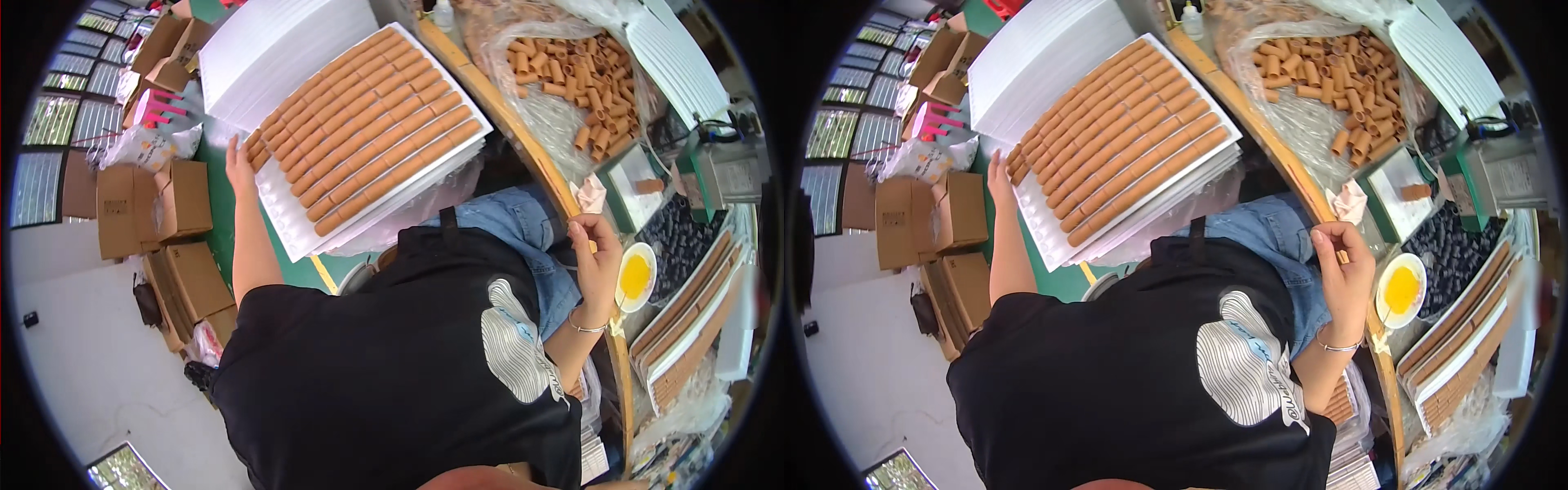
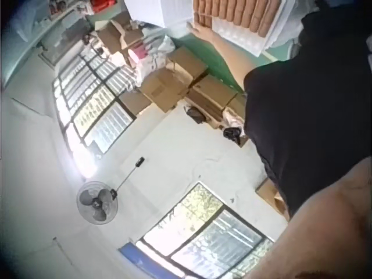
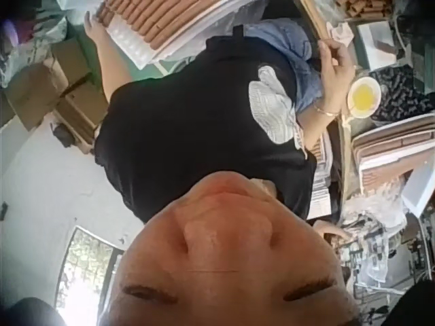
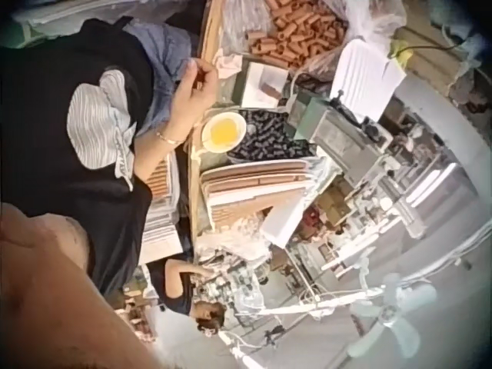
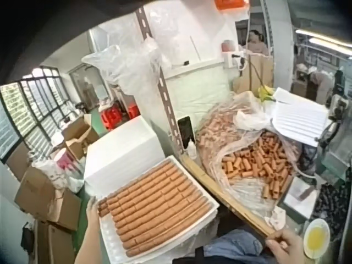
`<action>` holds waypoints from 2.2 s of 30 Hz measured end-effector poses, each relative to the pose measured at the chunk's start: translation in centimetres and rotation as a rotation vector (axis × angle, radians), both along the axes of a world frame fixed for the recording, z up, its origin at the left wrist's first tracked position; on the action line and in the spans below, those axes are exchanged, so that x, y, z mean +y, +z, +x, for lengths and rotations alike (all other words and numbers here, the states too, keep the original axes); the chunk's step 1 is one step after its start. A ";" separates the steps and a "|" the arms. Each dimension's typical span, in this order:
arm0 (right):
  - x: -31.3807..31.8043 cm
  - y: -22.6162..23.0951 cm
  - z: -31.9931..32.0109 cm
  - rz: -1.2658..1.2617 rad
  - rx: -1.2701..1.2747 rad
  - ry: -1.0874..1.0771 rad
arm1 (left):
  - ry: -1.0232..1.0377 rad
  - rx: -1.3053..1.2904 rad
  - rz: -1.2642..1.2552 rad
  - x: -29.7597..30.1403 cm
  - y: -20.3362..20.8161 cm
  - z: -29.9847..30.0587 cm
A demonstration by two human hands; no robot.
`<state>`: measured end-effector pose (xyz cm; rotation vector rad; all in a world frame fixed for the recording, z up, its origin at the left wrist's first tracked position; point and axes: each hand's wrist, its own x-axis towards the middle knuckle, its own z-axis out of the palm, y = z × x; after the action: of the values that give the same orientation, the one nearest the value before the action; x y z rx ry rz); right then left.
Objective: Apply adhesive to small brown cylindrical components and assemble them with black components using a small pneumatic press.
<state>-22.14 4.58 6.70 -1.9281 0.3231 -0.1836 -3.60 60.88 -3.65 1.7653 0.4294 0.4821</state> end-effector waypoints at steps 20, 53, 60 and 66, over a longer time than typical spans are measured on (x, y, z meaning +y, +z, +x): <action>-24.0 -4.9 -3.3 -0.625 0.599 -0.797 | -1.144 -0.335 0.507 -37.9 7.1 8.4; -11.8 -4.7 -9.2 -1.162 0.150 -0.476 | -1.709 0.952 -1.055 -54.8 4.8 -7.0; -11.3 -2.3 -10.0 -0.545 -0.192 -0.689 | -1.441 1.378 -1.321 -56.3 3.3 -9.5; -8.9 0.0 -8.1 -0.846 -0.311 -0.657 | -1.519 1.143 -1.162 -57.1 4.7 -11.4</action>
<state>-30.24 -4.29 6.71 -2.4898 0.7443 -1.1980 -14.96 3.74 1.05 0.6044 -0.0320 -1.5974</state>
